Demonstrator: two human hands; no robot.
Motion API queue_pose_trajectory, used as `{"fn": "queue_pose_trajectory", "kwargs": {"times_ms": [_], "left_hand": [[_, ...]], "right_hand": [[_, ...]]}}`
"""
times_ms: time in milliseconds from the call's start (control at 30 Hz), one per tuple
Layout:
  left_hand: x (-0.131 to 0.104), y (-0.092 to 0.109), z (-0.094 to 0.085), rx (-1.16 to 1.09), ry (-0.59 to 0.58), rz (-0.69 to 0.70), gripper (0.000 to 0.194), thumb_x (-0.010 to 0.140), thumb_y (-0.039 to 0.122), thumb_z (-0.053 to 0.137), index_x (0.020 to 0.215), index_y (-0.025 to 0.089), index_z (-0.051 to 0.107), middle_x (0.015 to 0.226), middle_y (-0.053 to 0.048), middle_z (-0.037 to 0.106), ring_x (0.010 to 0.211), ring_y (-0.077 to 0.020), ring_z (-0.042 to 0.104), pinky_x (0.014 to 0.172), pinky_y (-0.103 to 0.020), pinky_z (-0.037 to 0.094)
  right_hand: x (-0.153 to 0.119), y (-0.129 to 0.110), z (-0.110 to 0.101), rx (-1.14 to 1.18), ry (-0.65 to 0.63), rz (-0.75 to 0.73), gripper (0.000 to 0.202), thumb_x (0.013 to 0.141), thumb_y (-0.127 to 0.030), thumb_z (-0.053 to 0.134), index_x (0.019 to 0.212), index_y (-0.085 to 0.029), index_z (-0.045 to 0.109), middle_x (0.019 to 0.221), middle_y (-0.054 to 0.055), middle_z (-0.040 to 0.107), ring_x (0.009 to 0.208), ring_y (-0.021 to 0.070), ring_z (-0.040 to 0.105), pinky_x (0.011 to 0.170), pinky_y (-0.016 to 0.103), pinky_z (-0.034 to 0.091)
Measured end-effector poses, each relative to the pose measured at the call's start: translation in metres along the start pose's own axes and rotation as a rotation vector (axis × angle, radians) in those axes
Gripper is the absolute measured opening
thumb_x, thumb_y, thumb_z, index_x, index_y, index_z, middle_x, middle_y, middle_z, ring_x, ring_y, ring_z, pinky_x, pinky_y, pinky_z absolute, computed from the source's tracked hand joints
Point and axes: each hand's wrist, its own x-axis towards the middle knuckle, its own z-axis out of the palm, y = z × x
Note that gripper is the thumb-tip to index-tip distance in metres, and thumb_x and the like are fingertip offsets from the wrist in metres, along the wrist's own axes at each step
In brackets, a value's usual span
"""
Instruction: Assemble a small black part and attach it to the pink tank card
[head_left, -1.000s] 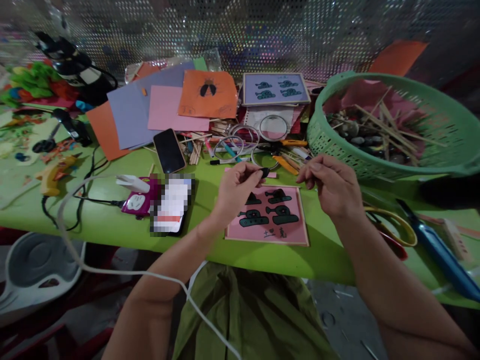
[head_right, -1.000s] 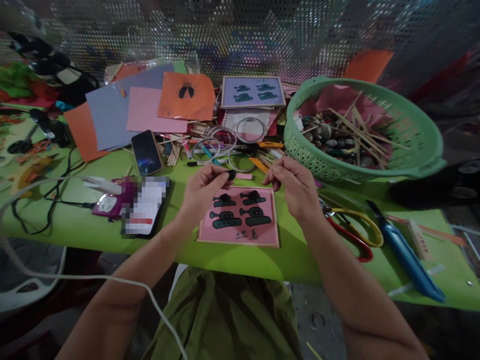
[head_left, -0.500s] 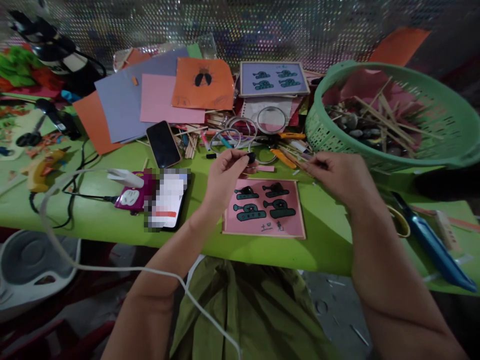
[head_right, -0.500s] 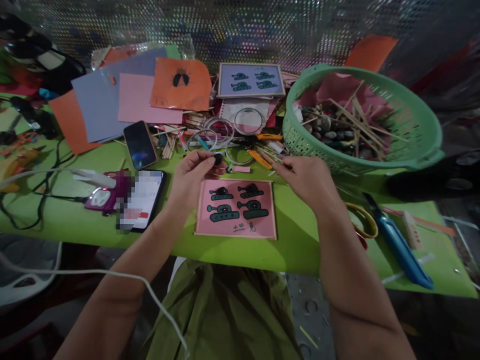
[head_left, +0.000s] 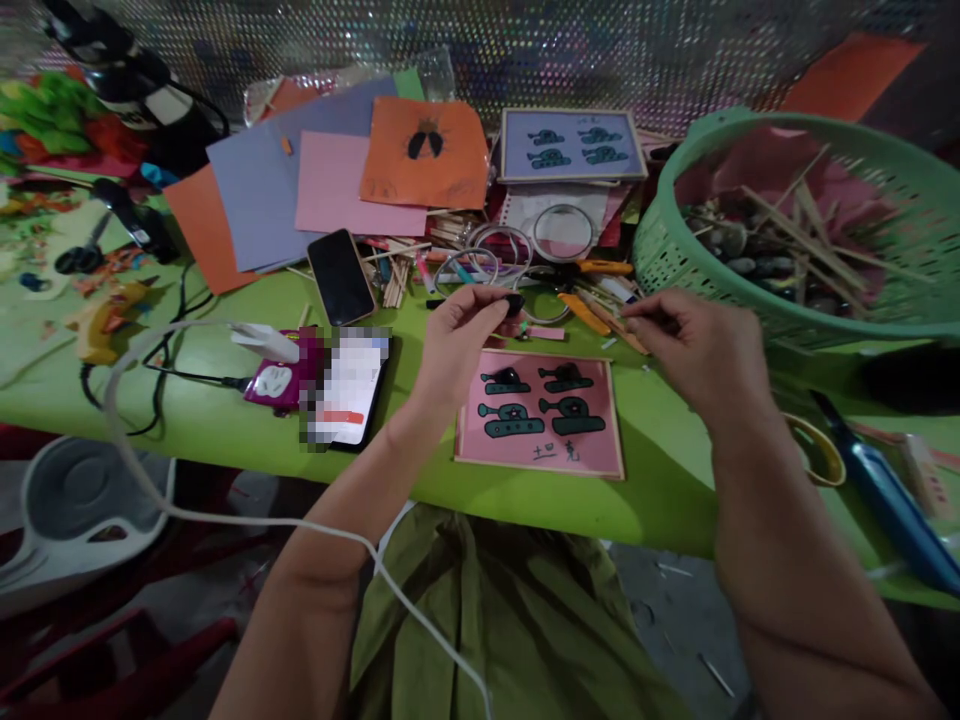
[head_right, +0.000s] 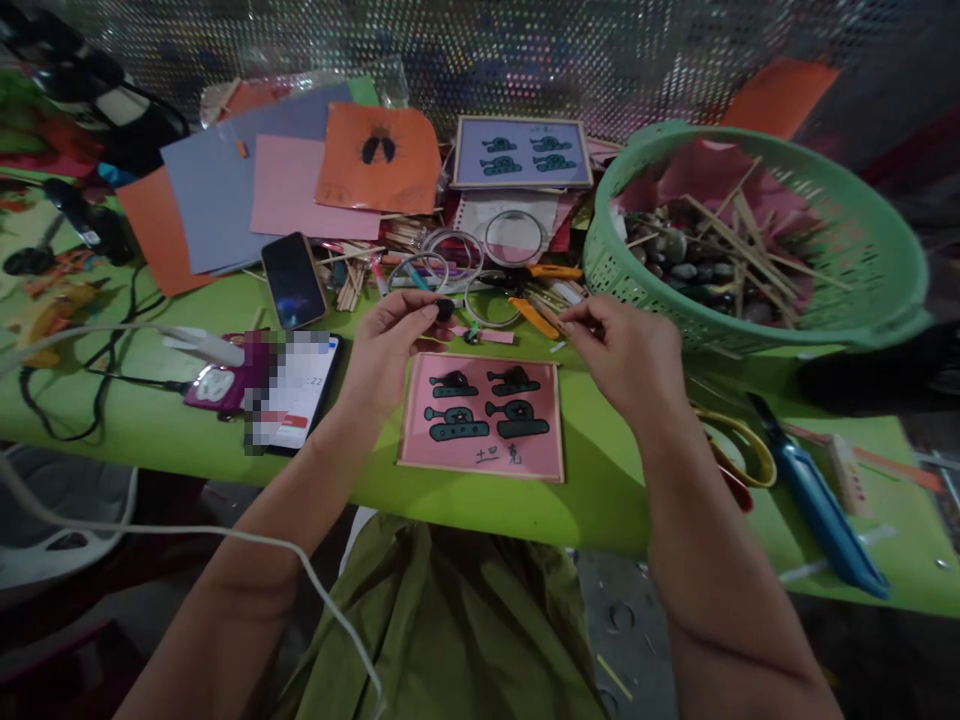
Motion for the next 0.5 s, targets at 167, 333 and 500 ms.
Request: {"fn": "queue_pose_trajectory", "kwargs": {"times_ms": [167,333,500], "left_hand": [[0.001,-0.001,-0.002,-0.013,-0.008,0.009,0.005,0.089,0.024,0.070,0.092,0.020,0.072,0.082,-0.002,0.075,0.074,-0.0127,0.072,0.073,-0.028,0.059],[0.003,-0.005,-0.003,-0.047,-0.028,-0.009,0.006,0.090,0.022,0.070,0.093,0.019,0.074,0.081,-0.001,0.075,0.072,-0.0107,0.070,0.074,-0.026,0.059],[0.002,-0.010,0.002,-0.069,-0.062,-0.048,0.008,0.089,0.021,0.071,0.094,0.018,0.076,0.082,-0.002,0.077,0.073,-0.0106,0.071,0.080,-0.028,0.060]], "right_hand": [[0.002,0.005,0.014,0.077,-0.016,-0.056,0.006,0.090,-0.032,0.073,0.087,-0.028,0.077,0.079,0.003,0.075,0.064,0.0217,0.060,0.062,0.035,0.038],[0.003,0.003,0.021,0.110,-0.049,-0.052,0.010,0.088,-0.036,0.073,0.088,-0.027,0.077,0.083,0.003,0.077,0.065,0.0216,0.063,0.065,0.036,0.043],[-0.003,-0.014,0.023,0.227,-0.071,-0.082,0.015,0.091,-0.040,0.071,0.091,-0.026,0.077,0.085,0.004,0.078,0.073,0.0228,0.067,0.068,0.036,0.048]]}}
